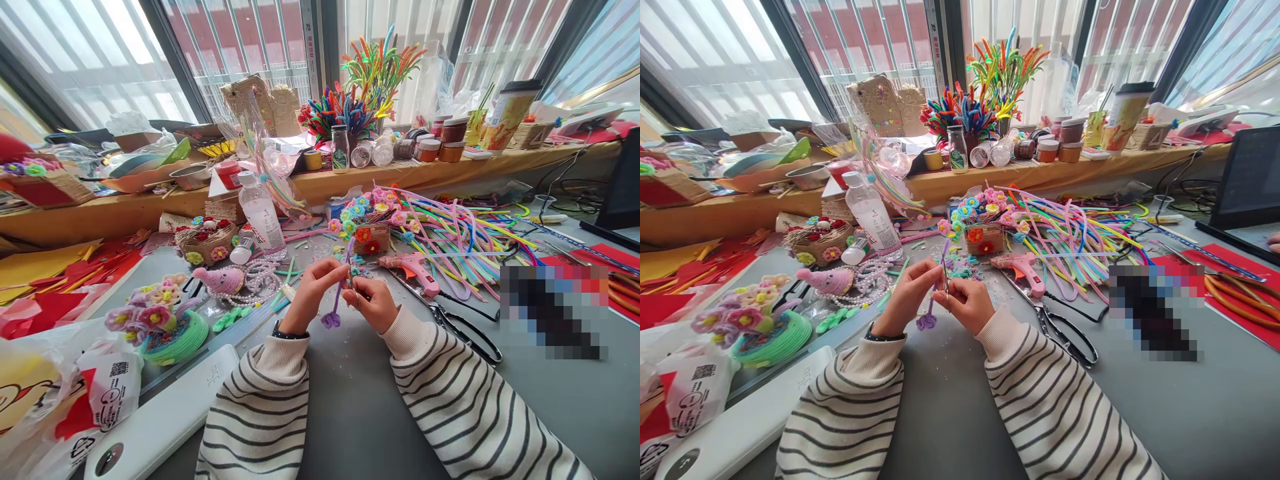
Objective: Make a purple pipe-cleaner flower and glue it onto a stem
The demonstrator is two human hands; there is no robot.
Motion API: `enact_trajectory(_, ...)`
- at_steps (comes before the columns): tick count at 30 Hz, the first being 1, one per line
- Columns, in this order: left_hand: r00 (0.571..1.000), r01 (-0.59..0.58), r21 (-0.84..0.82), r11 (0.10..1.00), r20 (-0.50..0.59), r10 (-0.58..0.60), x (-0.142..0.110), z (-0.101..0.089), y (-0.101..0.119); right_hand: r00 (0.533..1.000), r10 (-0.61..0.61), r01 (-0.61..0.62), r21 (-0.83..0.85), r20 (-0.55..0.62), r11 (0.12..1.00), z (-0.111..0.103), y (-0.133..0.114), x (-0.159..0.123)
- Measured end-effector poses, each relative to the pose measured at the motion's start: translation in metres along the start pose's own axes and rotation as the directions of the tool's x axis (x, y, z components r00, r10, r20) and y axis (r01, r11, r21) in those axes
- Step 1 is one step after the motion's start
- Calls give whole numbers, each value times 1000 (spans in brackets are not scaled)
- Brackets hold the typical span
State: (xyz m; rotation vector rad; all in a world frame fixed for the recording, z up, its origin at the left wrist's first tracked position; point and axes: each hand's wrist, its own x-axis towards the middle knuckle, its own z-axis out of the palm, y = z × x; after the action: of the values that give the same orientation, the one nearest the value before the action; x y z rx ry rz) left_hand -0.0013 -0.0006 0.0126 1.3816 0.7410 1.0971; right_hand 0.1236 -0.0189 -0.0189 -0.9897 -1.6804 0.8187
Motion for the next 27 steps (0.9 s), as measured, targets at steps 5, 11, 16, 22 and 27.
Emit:
enact_trajectory(5,1000,-2,-12,1000,2,2,0,0,-1,1000,-7,6,-25,-21,1000,0,0,-1)
enact_trajectory(11,1000,-2,-1,1000,9,2,0,2,0,1000,-14,14,-3,22,1000,0,0,-1)
enact_trajectory(16,999,34,37,999,7,-34,0,3,2,999,-17,17,0,27,1000,0,-1,-2)
enact_trajectory(22,1000,30,55,998,-3,-29,1,1,0,1000,-12,12,-27,-3,1000,0,-1,-1)
enact_trajectory(27,1000,12,55,998,-8,-12,1,0,-2,999,-20,17,-67,-33,998,1,0,-1)
